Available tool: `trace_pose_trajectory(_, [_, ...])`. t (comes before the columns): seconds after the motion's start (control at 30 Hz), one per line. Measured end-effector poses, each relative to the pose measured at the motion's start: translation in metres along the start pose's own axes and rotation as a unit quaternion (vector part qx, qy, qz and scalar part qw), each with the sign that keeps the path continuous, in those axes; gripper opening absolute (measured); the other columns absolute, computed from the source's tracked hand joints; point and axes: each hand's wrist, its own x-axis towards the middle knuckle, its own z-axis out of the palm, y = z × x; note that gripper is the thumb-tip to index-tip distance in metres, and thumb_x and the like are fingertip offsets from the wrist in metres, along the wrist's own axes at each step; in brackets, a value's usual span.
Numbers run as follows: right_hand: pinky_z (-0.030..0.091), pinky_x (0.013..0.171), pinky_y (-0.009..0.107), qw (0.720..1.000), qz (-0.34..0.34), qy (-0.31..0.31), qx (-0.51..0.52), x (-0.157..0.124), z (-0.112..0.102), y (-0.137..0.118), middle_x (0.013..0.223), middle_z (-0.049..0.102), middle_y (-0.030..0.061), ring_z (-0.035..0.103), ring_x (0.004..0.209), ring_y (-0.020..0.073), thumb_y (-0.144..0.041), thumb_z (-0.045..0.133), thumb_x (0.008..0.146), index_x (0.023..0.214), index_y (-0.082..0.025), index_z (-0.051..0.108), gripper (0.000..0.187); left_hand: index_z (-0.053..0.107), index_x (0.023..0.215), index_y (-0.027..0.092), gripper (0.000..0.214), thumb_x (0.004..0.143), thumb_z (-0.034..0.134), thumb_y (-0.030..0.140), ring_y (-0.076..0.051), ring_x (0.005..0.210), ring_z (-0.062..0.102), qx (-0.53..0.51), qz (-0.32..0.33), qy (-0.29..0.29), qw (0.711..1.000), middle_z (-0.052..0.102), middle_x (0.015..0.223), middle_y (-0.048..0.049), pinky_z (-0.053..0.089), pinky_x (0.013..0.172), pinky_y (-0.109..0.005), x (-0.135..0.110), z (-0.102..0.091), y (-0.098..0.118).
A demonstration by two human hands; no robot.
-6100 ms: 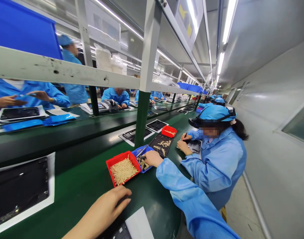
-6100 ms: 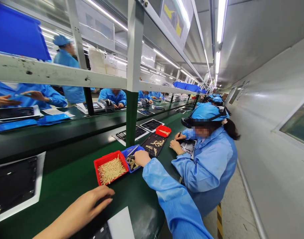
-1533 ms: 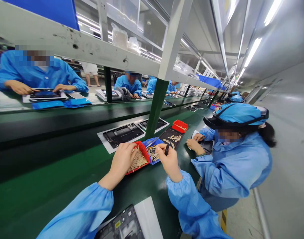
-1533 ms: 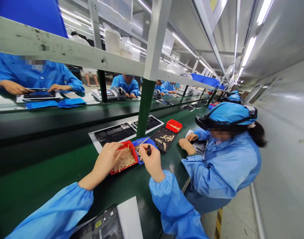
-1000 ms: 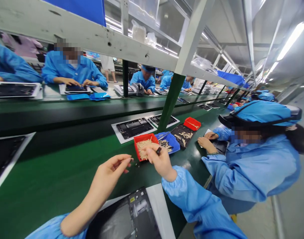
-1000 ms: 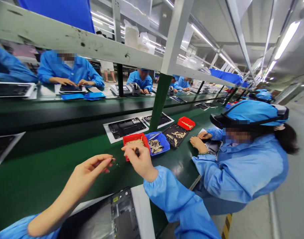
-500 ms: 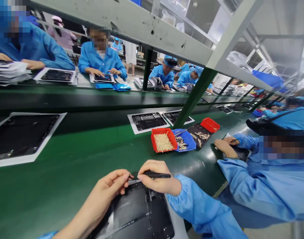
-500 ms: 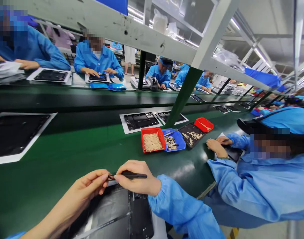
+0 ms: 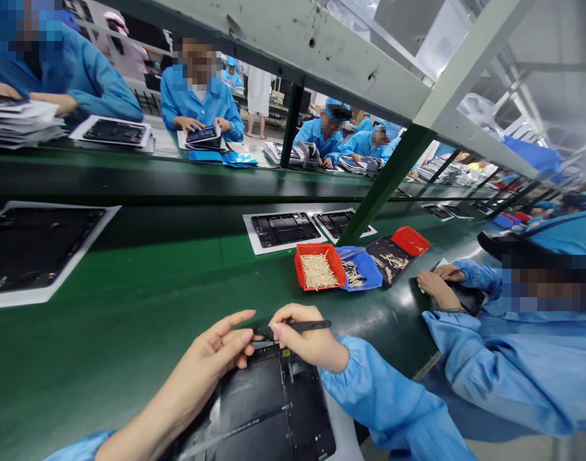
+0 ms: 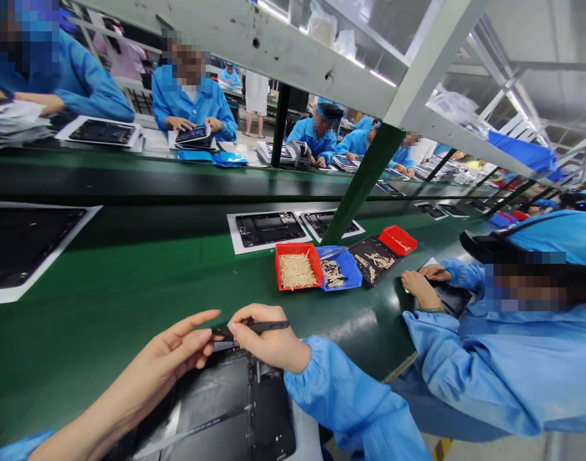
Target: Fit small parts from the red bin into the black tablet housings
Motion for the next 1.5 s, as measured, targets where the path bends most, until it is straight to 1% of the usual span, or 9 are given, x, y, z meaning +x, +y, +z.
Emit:
trace_pose_trajectory(0.23, [0.044,0.049,0.019,0.956,0.16,-0.01,0.245,0.0,0.01,0.01,0.065,0.064,-0.0024,0.056,0.049,0.0072,-0.044,0.073,0.086,0.087,-0.016,0.064,0.029,0.08,0.093,0.019,0.04,0.071,0.083,0.052,-0.011,0.068,0.056,0.039,0.021,-0.019,0.999,0.075,0.085,-0.0068,0.046,0.063,-0.022,-0.008,-0.006,-0.004])
trace_pose_trajectory(0.5, [0.046,0.052,0.021,0.964,0.147,-0.121,0.186,0.007,0.025,-0.005,0.068,0.065,-0.0014,0.057,0.052,0.0081,-0.04,0.069,0.089,0.086,-0.016,0.064,0.025,0.074,0.076,0.02,0.034,0.077,0.077,0.054,-0.01,0.063,0.056,0.067,0.053,0.027,0.996,0.068,0.072,-0.0017,0.047,0.061,-0.021,-0.035,-0.018,-0.009])
trace_pose_trajectory(0.67, [0.046,0.056,0.021,0.977,0.104,-0.138,0.122,0.02,0.036,-0.006,0.071,0.065,-0.0017,0.058,0.057,0.0089,-0.032,0.072,0.086,0.087,-0.016,0.067,0.017,0.069,0.119,0.025,0.047,0.085,0.065,0.058,-0.014,0.06,0.059,0.182,0.059,0.085,0.978,0.07,0.079,-0.0019,0.047,0.051,-0.024,-0.054,-0.048,-0.021])
trace_pose_trajectory(0.77, [0.049,0.063,0.023,0.985,0.082,-0.134,0.064,0.025,0.042,0.005,0.076,0.069,-0.0001,0.061,0.066,0.0113,-0.031,0.076,0.082,0.085,-0.017,0.07,0.016,0.071,0.116,0.027,0.034,0.093,0.059,0.048,-0.018,0.077,0.064,0.419,0.203,0.115,0.877,0.071,0.086,-0.0034,0.051,0.067,-0.027,-0.064,-0.068,-0.037])
trace_pose_trajectory(0.87, [0.05,0.066,0.024,0.987,0.049,-0.149,-0.009,0.024,0.05,0.019,0.079,0.071,0.0016,0.064,0.072,0.0138,-0.031,0.074,0.084,0.083,-0.017,0.072,0.014,0.073,0.112,0.024,0.026,0.099,0.051,0.031,-0.019,0.079,0.06,0.641,0.348,0.108,0.675,0.071,0.088,-0.0047,0.047,0.07,-0.03,-0.067,-0.077,-0.052])
trace_pose_trajectory(0.97, [0.051,0.071,0.025,0.984,-0.012,-0.163,-0.066,0.019,0.058,0.03,0.08,0.072,0.0024,0.065,0.074,0.0147,-0.028,0.07,0.088,0.083,-0.018,0.073,0.012,0.072,0.112,0.016,0.028,0.099,0.047,0.019,-0.02,0.074,0.056,0.76,0.385,0.121,0.51,0.067,0.081,-0.0052,0.041,0.065,-0.034,-0.065,-0.075,-0.059])
trace_pose_trajectory(1.03, [0.052,0.074,0.025,0.982,-0.054,-0.169,-0.071,0.016,0.062,0.034,0.082,0.073,0.0033,0.066,0.076,0.0147,-0.026,0.068,0.09,0.084,-0.017,0.073,0.011,0.071,0.113,0.012,0.027,0.099,0.048,0.017,-0.021,0.074,0.055,0.791,0.385,0.132,0.457,0.066,0.08,-0.0052,0.04,0.066,-0.035,-0.065,-0.071,-0.059])
trace_pose_trajectory(1.17, [0.053,0.074,0.025,0.977,-0.086,-0.183,-0.067,0.014,0.066,0.038,0.083,0.073,0.0052,0.067,0.076,0.0148,-0.024,0.065,0.093,0.087,-0.016,0.073,0.013,0.071,0.109,0.01,0.025,0.099,0.053,0.023,-0.021,0.073,0.052,0.802,0.386,0.167,0.424,0.063,0.073,-0.0039,0.035,0.066,-0.036,-0.066,-0.065,-0.055])
trace_pose_trajectory(1.5, [0.056,0.079,0.027,0.967,-0.126,-0.207,-0.073,0.012,0.07,0.045,0.089,0.076,0.007,0.069,0.082,0.0163,-0.025,0.061,0.098,0.093,-0.018,0.073,0.015,0.071,0.106,0.009,0.025,0.099,0.052,0.024,-0.021,0.072,0.051,0.786,0.396,0.175,0.441,0.06,0.071,-0.0036,0.034,0.066,-0.037,-0.066,-0.063,-0.054])
